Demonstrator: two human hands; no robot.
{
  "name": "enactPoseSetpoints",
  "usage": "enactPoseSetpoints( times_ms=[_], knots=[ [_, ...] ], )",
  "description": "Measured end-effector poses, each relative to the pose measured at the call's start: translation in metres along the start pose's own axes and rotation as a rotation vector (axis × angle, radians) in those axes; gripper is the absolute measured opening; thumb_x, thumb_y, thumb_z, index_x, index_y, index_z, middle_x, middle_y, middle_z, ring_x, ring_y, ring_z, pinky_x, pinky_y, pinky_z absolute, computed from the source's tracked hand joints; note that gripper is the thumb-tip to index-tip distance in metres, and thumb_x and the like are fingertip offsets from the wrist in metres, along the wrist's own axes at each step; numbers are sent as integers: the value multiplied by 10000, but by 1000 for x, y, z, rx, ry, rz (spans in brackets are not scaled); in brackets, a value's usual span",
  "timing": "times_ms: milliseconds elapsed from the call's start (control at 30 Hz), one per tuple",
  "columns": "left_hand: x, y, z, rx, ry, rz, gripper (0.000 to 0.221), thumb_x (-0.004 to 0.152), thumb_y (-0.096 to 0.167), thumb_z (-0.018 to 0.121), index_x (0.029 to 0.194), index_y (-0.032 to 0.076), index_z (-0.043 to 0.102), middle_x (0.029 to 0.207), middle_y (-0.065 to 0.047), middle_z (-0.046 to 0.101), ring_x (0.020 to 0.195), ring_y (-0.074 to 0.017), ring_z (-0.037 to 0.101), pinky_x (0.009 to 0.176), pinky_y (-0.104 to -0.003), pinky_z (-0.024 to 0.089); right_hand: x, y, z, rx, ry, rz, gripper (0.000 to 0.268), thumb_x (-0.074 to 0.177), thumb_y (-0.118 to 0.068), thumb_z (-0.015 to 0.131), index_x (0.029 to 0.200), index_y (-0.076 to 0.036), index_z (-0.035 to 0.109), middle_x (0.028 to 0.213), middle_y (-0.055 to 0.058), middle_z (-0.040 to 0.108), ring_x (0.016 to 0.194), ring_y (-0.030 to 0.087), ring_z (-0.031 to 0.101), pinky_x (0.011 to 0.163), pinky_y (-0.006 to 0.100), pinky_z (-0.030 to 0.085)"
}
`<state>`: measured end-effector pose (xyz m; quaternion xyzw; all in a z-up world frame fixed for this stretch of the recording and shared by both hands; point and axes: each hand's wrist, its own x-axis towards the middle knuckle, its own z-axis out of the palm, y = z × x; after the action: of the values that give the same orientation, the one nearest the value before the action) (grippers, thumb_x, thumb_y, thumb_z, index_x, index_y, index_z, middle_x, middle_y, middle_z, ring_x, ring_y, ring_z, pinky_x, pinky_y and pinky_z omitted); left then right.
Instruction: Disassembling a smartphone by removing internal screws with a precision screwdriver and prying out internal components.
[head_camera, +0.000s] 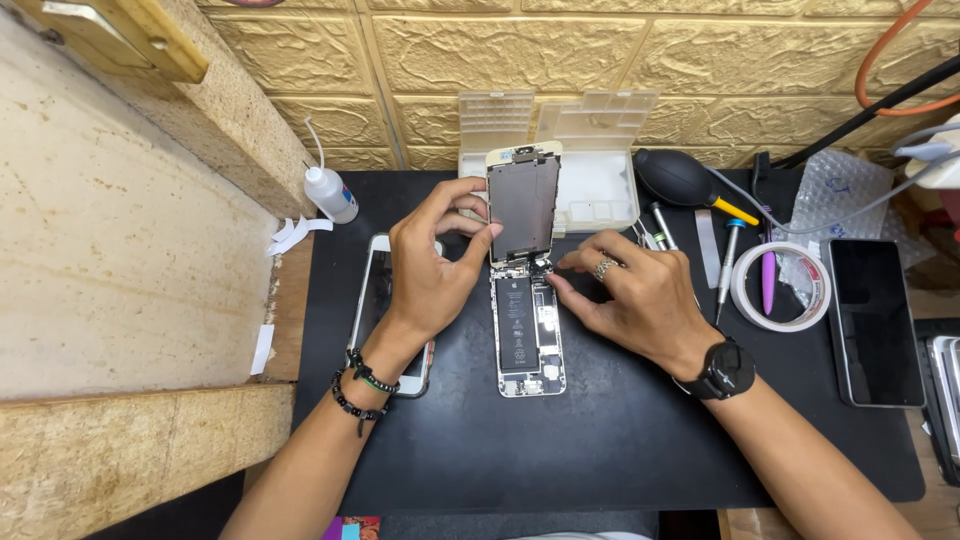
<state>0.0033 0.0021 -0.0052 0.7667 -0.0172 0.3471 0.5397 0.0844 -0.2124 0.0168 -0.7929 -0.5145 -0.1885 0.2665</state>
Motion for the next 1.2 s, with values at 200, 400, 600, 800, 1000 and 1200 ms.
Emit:
enactPoseSetpoints(
  times_ms=[200, 400, 600, 800, 1000, 1200],
  knots=[
    [0, -1, 0, -3, 3, -7, 386, 848, -116, 727, 1215, -32, 641, 900, -161, 710, 804, -318, 784, 725, -377, 629, 3, 1, 6, -38, -46, -7, 82, 843, -168, 842, 872, -152, 767, 789, -18, 699, 510, 186, 654, 464, 265, 477],
    [-1, -5, 2, 8, 13, -5, 398, 863, -101, 723, 1243, -21, 633, 911, -159, 713, 793, -301, 784, 725, -375, 630, 4, 6, 9, -6, -41, 34, 69, 855, -187, 840, 853, -166, 774, 790, -29, 705, 511, 188, 661, 456, 254, 473],
    [0, -2, 2, 16, 9, -6, 394, 861, -98, 725, 1237, -28, 634, 908, -168, 713, 792, -307, 784, 724, -379, 631, 3, 7, 8, 4, -59, 31, 102, 831, -202, 862, 847, -160, 770, 793, -19, 709, 509, 207, 660, 460, 272, 480],
    [1, 0, 1, 20, 4, 5, 394, 858, -104, 724, 1235, -28, 637, 905, -160, 712, 793, -302, 784, 733, -378, 629, 3, 9, 10, -4, -81, 30, 97, 820, -195, 863, 846, -163, 775, 791, -25, 703, 533, 210, 679, 472, 267, 491],
    [0, 2, 2, 26, -1, 10, 394, 858, -104, 727, 1235, -29, 638, 906, -158, 712, 792, -299, 782, 733, -379, 631, 5, 2, 8, -140, -85, -45, 99, 822, -213, 860, 828, -181, 766, 812, -48, 695, 527, 186, 667, 488, 269, 499],
    [0, 2, 1, 17, -6, 18, 393, 857, -106, 730, 1230, -27, 639, 906, -163, 710, 802, -307, 780, 731, -382, 633, 13, -2, 3, -219, -134, -206, 124, 871, -148, 801, 774, -165, 726, 853, -61, 699, 455, 143, 628, 439, 255, 438]
  ],
)
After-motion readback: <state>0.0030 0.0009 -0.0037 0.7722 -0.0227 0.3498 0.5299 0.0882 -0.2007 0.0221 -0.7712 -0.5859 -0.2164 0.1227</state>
